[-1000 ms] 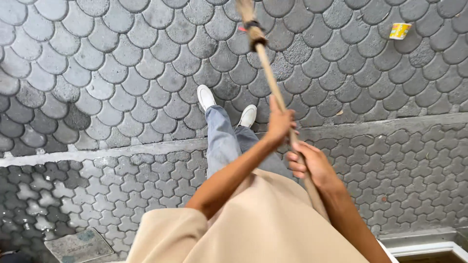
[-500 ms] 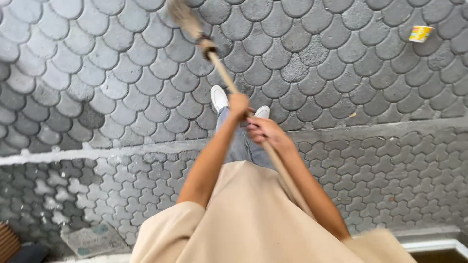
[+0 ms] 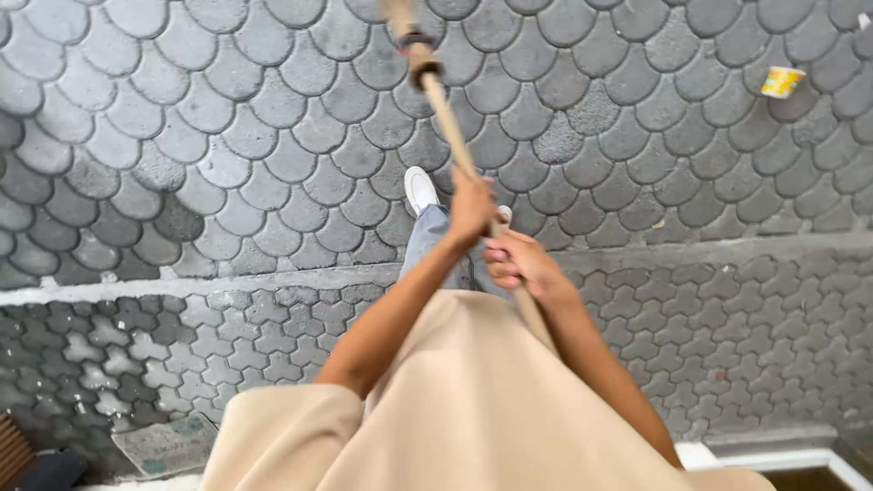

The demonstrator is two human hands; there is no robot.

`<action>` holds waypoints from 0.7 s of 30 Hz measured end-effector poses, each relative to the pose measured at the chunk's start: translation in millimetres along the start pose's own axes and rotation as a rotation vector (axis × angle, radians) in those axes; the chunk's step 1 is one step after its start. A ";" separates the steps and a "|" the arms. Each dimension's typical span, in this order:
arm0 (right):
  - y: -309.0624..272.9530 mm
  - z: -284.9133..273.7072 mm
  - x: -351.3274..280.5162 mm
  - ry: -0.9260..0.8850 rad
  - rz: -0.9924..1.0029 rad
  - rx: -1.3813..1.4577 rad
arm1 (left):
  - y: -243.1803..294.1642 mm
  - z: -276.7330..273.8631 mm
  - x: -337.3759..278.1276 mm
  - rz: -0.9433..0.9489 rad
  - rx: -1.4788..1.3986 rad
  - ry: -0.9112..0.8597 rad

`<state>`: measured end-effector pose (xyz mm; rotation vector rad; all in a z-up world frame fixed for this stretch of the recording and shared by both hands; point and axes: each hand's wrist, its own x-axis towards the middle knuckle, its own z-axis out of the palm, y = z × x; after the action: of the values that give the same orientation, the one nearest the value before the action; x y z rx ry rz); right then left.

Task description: Sweeping a paved outdoor walkway with a broom.

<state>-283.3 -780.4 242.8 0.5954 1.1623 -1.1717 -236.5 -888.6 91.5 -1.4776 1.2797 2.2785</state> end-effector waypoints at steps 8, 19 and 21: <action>18.6 72.3 145.2 -0.260 0.151 0.157 | 38.7 -131.6 52.7 -0.094 0.661 0.377; -50.5 -32.4 -58.0 0.076 -0.032 0.289 | 77.8 108.7 -10.9 -0.074 0.388 -0.326; -65.7 -1.8 -55.6 0.143 -0.050 0.164 | 112.9 76.6 -29.6 -0.069 0.353 -0.321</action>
<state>-342.0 -779.3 305.7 0.7889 1.2149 -1.2923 -332.9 -895.8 192.2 -0.9784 1.4112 2.0091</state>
